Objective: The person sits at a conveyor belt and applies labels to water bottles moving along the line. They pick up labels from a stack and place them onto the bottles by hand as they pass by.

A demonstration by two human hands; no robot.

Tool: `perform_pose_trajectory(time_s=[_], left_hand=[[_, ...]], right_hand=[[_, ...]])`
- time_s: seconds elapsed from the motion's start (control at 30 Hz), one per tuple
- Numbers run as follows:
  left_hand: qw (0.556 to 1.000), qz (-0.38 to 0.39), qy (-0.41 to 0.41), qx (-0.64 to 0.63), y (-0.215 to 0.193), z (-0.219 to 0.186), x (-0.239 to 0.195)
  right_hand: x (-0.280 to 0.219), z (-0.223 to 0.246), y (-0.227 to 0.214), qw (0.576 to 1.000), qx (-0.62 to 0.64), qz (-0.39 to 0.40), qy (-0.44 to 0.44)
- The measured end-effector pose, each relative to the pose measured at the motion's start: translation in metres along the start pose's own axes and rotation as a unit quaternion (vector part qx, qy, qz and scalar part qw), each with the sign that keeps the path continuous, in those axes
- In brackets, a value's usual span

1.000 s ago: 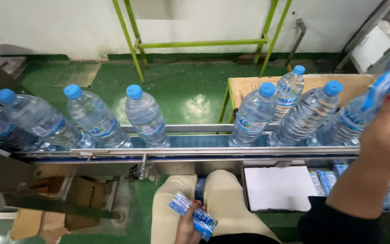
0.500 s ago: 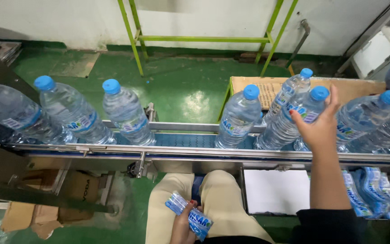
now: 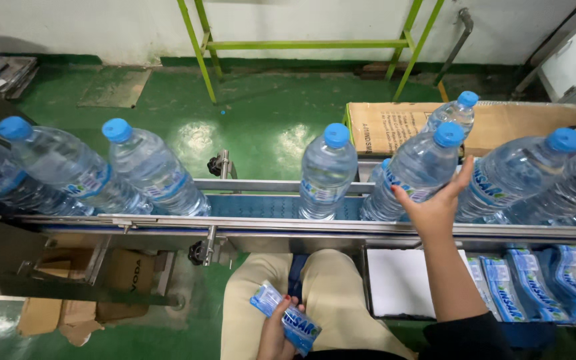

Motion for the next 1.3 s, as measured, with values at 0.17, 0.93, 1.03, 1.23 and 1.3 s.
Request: perform_pose_trajectory(time_s=[0.17, 0.93, 1.03, 1.23, 1.3], left_hand=[[1.0, -0.004, -0.022, 0.014, 0.01, -0.003, -0.014], [0.991, -0.04, 0.051, 0.116, 0.006, 0.015, -0.011], [0.993, -0.037, 0.049, 0.101, 0.011, 0.014, -0.013], [0.996, -0.05, 0.042, 0.058, 0.019, 0.005, -0.017], [0.995, -0.062, 0.044, 0.071, 0.013, 0.006, -0.015]], right_hand=[[0.004, -0.006, 0.014, 0.993, 0.089, 0.055, -0.055], [-0.302, -0.024, 0.132, 0.841, 0.16, 0.51, 0.079], [-0.283, -0.016, 0.126, 0.84, 0.175, 0.509, 0.067], [-0.28, -0.018, 0.128, 0.79, 0.211, 0.555, 0.153], [-0.289, -0.027, 0.133, 0.785, 0.25, 0.541, 0.171]])
Point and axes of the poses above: each hand's wrist, its own x-axis towards the middle knuckle, its own y-axis out of the palm, z = x × y, the point moved 6 cm from there along x, towards the middle knuckle, and after that the axes turned 8 degrees about -x, right-handed, at the moved point
